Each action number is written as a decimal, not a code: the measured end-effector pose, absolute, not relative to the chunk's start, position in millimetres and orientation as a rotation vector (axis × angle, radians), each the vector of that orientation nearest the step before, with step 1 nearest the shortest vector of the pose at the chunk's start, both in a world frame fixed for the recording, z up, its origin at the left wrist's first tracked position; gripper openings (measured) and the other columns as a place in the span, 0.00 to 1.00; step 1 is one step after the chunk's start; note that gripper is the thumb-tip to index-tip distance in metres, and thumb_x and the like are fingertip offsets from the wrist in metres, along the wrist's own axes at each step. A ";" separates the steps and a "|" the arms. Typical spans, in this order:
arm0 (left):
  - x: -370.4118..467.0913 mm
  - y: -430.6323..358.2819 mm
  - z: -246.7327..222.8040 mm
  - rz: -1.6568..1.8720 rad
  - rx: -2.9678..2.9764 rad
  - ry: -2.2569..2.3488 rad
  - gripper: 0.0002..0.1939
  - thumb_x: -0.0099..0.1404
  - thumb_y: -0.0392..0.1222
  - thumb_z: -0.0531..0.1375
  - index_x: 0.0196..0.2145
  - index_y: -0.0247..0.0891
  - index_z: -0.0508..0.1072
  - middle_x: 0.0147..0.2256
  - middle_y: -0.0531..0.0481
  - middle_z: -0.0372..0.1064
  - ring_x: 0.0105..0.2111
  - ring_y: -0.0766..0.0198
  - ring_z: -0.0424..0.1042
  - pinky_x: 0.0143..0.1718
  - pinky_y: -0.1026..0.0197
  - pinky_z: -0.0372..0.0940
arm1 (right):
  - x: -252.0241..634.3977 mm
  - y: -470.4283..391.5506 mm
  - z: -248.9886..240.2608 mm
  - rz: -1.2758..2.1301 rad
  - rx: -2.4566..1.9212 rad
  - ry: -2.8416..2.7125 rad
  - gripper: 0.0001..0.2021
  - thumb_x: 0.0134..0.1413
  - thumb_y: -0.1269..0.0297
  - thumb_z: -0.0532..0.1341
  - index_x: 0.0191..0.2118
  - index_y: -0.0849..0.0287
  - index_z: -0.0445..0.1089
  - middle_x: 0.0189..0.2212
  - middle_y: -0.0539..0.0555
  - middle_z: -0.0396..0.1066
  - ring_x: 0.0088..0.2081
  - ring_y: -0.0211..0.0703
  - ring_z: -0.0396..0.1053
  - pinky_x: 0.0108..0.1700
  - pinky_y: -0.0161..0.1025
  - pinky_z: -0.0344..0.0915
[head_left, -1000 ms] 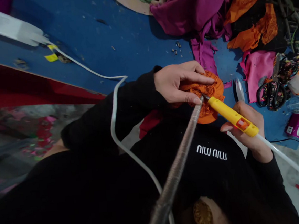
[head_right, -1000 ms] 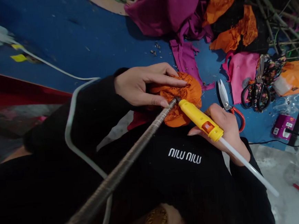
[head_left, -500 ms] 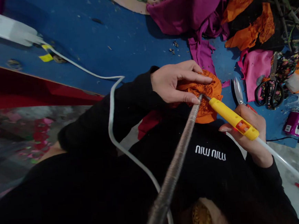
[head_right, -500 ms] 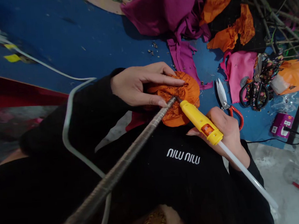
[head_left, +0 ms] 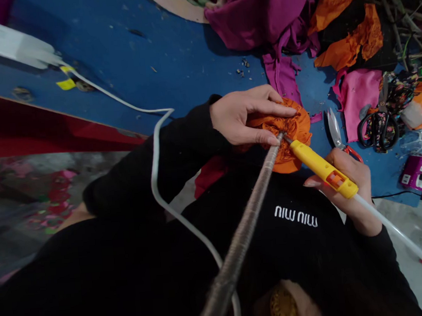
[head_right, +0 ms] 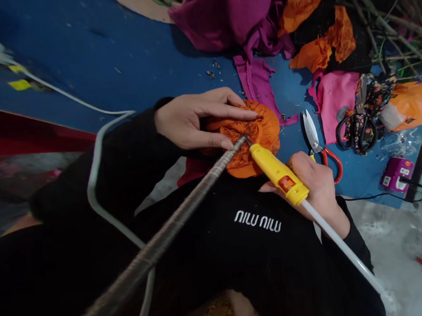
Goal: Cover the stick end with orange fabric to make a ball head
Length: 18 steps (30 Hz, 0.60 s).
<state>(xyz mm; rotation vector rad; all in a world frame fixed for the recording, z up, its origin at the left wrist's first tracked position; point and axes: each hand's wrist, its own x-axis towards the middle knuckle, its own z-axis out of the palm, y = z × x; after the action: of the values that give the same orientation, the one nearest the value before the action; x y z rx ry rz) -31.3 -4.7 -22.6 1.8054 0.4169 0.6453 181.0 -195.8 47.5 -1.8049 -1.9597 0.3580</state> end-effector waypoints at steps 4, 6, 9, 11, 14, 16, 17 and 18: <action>-34.8 0.2 -21.0 0.566 1.900 0.320 0.32 0.59 0.70 0.69 0.49 0.43 0.84 0.45 0.40 0.77 0.47 0.51 0.78 0.57 0.51 0.73 | 181.6 -195.7 47.5 0.386 -1.803 -1.935 0.23 0.63 0.46 0.65 0.27 0.55 0.58 0.20 0.42 0.59 0.18 0.31 0.57 0.20 0.32 0.50; -35.0 2.1 -20.5 0.583 1.915 0.285 0.31 0.60 0.69 0.69 0.51 0.44 0.84 0.46 0.39 0.77 0.45 0.52 0.79 0.55 0.50 0.74 | 182.6 -196.1 47.9 0.396 -1.792 -1.917 0.20 0.62 0.50 0.67 0.29 0.55 0.59 0.22 0.43 0.60 0.20 0.32 0.58 0.22 0.33 0.51; -33.4 2.1 -19.5 0.598 1.856 0.327 0.30 0.56 0.67 0.73 0.48 0.44 0.85 0.43 0.40 0.78 0.43 0.52 0.79 0.53 0.50 0.75 | 185.9 -198.5 49.4 0.481 -1.761 -1.910 0.21 0.60 0.49 0.69 0.29 0.55 0.60 0.21 0.42 0.60 0.20 0.32 0.58 0.22 0.33 0.51; -31.8 0.6 -18.9 0.600 1.788 0.387 0.30 0.51 0.67 0.76 0.43 0.44 0.86 0.41 0.41 0.79 0.42 0.52 0.79 0.53 0.52 0.74 | 189.6 -202.6 48.4 0.507 -1.786 -1.810 0.22 0.57 0.45 0.70 0.28 0.54 0.62 0.21 0.43 0.61 0.20 0.33 0.59 0.22 0.34 0.54; -29.9 -2.6 -20.1 0.630 1.697 0.469 0.32 0.44 0.68 0.78 0.40 0.44 0.87 0.39 0.43 0.79 0.41 0.52 0.79 0.53 0.52 0.74 | 194.0 -208.9 37.5 0.463 -1.866 -1.417 0.19 0.54 0.45 0.72 0.34 0.54 0.70 0.27 0.48 0.72 0.26 0.40 0.71 0.31 0.40 0.68; -29.2 -5.3 -23.2 0.655 1.665 0.507 0.33 0.43 0.69 0.78 0.40 0.44 0.87 0.38 0.43 0.80 0.42 0.52 0.78 0.54 0.52 0.74 | 192.7 -207.6 24.9 0.496 -1.847 -1.144 0.18 0.54 0.48 0.73 0.40 0.54 0.70 0.33 0.51 0.77 0.33 0.44 0.76 0.40 0.45 0.75; -29.0 -6.8 -25.5 0.663 1.658 0.520 0.34 0.44 0.69 0.78 0.42 0.43 0.87 0.39 0.43 0.80 0.42 0.52 0.78 0.55 0.52 0.73 | 190.4 -204.4 18.4 0.530 -1.809 -1.050 0.18 0.54 0.49 0.72 0.40 0.54 0.70 0.35 0.51 0.77 0.36 0.45 0.78 0.43 0.47 0.76; -28.8 -8.3 -28.1 0.673 1.654 0.529 0.34 0.45 0.68 0.77 0.43 0.42 0.87 0.40 0.42 0.80 0.43 0.52 0.78 0.56 0.52 0.73 | 187.0 -199.4 12.7 0.563 -1.767 -0.991 0.17 0.54 0.50 0.72 0.40 0.54 0.69 0.36 0.52 0.77 0.37 0.45 0.78 0.45 0.47 0.77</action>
<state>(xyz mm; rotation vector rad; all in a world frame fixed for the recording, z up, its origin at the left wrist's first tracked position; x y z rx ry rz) -28.8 -8.3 -28.1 1.6537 0.5291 0.6726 187.0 -199.4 12.7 -1.7668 -0.9913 0.5630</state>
